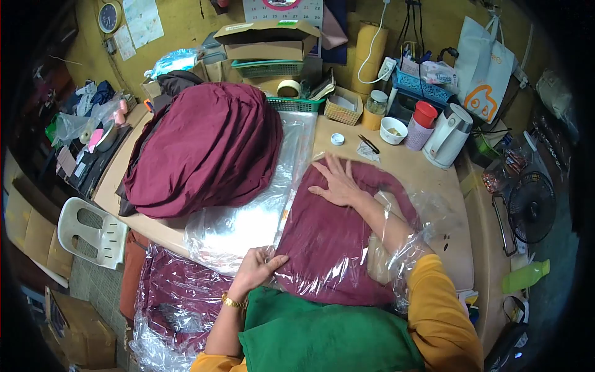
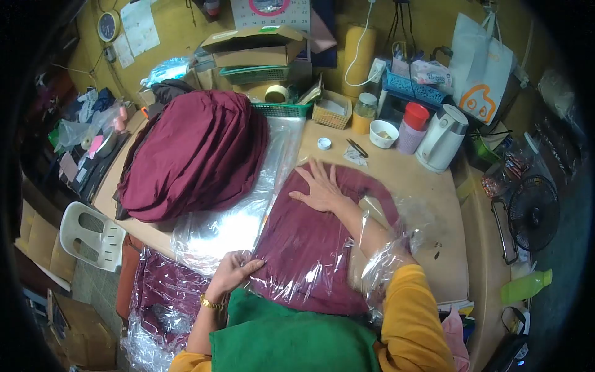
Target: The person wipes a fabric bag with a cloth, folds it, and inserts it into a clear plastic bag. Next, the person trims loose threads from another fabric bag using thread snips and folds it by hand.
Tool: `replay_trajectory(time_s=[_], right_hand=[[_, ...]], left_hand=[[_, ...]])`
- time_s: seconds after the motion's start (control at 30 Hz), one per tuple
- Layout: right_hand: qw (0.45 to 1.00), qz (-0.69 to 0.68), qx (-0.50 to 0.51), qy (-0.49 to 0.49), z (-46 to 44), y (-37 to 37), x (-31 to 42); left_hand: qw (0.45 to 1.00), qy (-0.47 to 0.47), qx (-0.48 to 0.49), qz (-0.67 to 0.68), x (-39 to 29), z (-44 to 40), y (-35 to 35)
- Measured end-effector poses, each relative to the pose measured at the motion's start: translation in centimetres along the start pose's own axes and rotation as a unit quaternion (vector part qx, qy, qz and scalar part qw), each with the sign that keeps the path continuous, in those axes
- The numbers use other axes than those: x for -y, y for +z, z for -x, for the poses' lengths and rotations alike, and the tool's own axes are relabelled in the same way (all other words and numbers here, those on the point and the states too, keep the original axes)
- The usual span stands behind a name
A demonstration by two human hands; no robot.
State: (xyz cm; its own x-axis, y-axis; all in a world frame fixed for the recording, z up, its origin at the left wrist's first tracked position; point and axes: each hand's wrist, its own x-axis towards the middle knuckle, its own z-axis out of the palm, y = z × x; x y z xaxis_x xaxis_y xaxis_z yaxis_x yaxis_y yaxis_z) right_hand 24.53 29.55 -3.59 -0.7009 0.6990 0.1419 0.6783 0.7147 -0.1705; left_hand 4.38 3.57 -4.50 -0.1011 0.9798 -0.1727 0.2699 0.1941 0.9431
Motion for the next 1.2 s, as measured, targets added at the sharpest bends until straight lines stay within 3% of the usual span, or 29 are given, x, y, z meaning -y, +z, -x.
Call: replay_trajectory(time_s=[0.07, 0.3, 0.4, 0.47, 0.53, 0.6, 0.67, 0.7, 0.73, 0.77, 0.83, 0.87, 0.93, 0.97, 1.0, 1.03, 1.07, 1.1, 1.13, 1.17, 1.2], right_hand=[[0.995, -0.100, 0.000, -0.014, 0.1, 1.5, -0.6], [0.993, -0.071, 0.090, -0.025, -1.3, 1.1, -1.1], [0.995, -0.086, 0.045, -0.039, 0.8, 1.0, 0.7], [0.992, -0.087, 0.071, -0.054, 4.0, 0.1, 1.9], [0.979, -0.053, 0.142, -0.138, 8.4, -2.3, 2.2], [0.961, 0.001, 0.238, -0.140, 13.5, -6.5, 1.1], [0.897, -0.284, 0.249, -0.228, 20.7, -4.8, -8.5], [0.830, -0.439, 0.343, 0.020, 23.1, -8.6, -7.9], [0.761, -0.502, 0.387, 0.139, 24.7, -11.7, -6.1], [0.681, -0.550, 0.403, 0.266, 26.2, -14.8, -4.2], [0.865, -0.376, 0.264, 0.203, 28.6, -15.5, 1.3], [0.929, -0.274, 0.186, 0.164, 29.6, -15.5, 3.5], [0.950, -0.266, 0.043, 0.157, 29.9, -11.8, 2.0], [0.913, -0.333, 0.012, 0.238, 27.6, -11.8, 0.7], [0.862, -0.397, -0.033, 0.312, 25.4, -11.7, -0.7], [0.867, -0.410, -0.101, 0.264, 23.5, -11.9, -4.4], [0.840, -0.411, -0.195, 0.297, 21.0, -14.1, -5.8], [0.789, -0.469, -0.319, 0.235, 19.3, -17.2, -5.3], [0.782, -0.486, -0.346, 0.179, 18.6, -20.3, -6.4], [0.773, -0.501, -0.370, 0.122, 18.7, -22.8, -6.9], [0.769, -0.501, -0.377, 0.122, 19.5, -24.8, -5.7]], left_hand=[[0.997, -0.027, 0.010, 0.071, -0.7, 1.1, -0.2], [0.992, -0.082, 0.065, 0.069, -0.3, 1.5, -0.2], [0.983, -0.040, 0.027, 0.177, -1.6, 1.3, 0.9], [0.973, -0.016, 0.077, 0.217, -2.6, 1.0, 1.0], [0.990, -0.052, 0.079, 0.102, -2.6, 1.0, 1.0], [0.984, -0.063, 0.085, 0.144, -1.1, 1.1, 0.7], [0.975, -0.074, 0.091, 0.190, -1.2, 1.1, 1.0], [0.967, -0.070, 0.090, 0.230, -2.5, 1.5, 1.2], [0.957, -0.067, 0.088, 0.269, -3.2, 1.8, 1.4], [0.986, -0.025, 0.069, 0.149, -2.4, 1.3, 1.8], [0.984, -0.026, 0.070, 0.162, -1.5, -0.1, 2.8], [0.982, -0.027, 0.071, 0.175, -1.6, -0.7, 3.3], [0.977, -0.028, 0.068, 0.201, -5.5, -2.4, 3.8], [0.990, -0.023, 0.022, 0.136, -4.2, -4.9, 4.0], [0.984, -0.012, 0.053, 0.170, -7.1, -6.3, 3.5], [0.985, 0.010, 0.048, 0.165, -9.0, -8.2, 2.9], [0.981, 0.081, -0.001, 0.177, -9.8, -10.2, 2.5], [0.985, 0.114, -0.027, 0.127, -11.2, -11.1, 1.1], [0.967, 0.170, -0.044, 0.186, -13.1, -10.9, 0.2], [0.962, 0.218, -0.095, 0.138, -14.4, -10.2, -0.9], [0.957, 0.232, -0.098, 0.147, -15.0, -9.3, -2.1]])
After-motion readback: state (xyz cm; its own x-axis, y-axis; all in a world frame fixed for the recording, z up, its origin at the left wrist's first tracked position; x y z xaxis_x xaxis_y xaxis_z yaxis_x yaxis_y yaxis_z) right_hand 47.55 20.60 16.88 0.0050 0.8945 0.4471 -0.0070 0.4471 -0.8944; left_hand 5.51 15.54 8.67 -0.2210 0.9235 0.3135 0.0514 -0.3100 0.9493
